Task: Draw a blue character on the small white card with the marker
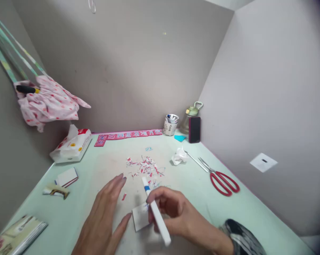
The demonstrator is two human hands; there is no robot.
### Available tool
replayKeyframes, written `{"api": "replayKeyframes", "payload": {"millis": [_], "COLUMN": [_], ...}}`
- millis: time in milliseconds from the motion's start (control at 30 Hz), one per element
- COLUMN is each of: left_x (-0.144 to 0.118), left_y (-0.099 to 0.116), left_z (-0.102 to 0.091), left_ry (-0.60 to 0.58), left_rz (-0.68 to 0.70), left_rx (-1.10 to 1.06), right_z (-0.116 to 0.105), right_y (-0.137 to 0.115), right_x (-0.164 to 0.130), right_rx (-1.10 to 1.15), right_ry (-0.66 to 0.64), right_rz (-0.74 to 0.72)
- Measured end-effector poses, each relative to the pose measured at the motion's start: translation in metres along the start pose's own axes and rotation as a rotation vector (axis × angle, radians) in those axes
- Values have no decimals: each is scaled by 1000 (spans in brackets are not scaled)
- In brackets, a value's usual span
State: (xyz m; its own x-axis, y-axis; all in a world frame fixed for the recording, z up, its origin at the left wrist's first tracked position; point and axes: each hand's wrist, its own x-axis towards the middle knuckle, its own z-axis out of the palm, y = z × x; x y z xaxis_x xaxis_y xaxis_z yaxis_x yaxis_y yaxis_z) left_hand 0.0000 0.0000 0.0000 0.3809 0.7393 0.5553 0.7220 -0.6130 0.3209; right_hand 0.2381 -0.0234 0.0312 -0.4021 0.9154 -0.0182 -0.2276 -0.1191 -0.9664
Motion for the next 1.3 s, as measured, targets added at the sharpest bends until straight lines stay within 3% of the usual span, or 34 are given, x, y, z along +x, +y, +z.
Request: {"api": "replayKeyframes", "payload": {"millis": [167,300,400,500,600,667,733,800,900,1000,1167,1300], "left_x": [4,10,15,15,9,6,5,5,1,-7,-15,-16], "left_y": [0,6,3,-17,-41,-45,-36,-19,2,8,2,-3], "left_z": [1,1,-2,-8,-18,-23,-24,-17,2,17,15,15], "left_ry": [-37,-237,-394,-429,-389,-410,-497,-453,-380,-386,-476,-419], "left_rz": [176,212,144,44,-131,-254,-349,-410,-376,-324,-390,-465], "left_rx": [-40,-163,-233,-217,-99,-153,-274,-303,-343,-383,-437,-410], "right_z": [19,26,25,12,-8,-17,-19,-15,-5,-6,-25,-28], "right_y": [0,-5,-2,3,2,0,3,12,32,44,33,17], "right_x": [-8,-10,-7,-5,-8,-12,-17,-22,-27,-21,9,13], "right_rx": [-196,-298,-256,-194,-194,-296,-472,-724,-1153,-1409,-1531,-1310], "right_ry": [45,53,75,127,389,521,482,362,212,140,210,240], "right_rz": [-86,-170,-96,-122,-267,-289,-266,-287,-344,-345,-352,-419]}}
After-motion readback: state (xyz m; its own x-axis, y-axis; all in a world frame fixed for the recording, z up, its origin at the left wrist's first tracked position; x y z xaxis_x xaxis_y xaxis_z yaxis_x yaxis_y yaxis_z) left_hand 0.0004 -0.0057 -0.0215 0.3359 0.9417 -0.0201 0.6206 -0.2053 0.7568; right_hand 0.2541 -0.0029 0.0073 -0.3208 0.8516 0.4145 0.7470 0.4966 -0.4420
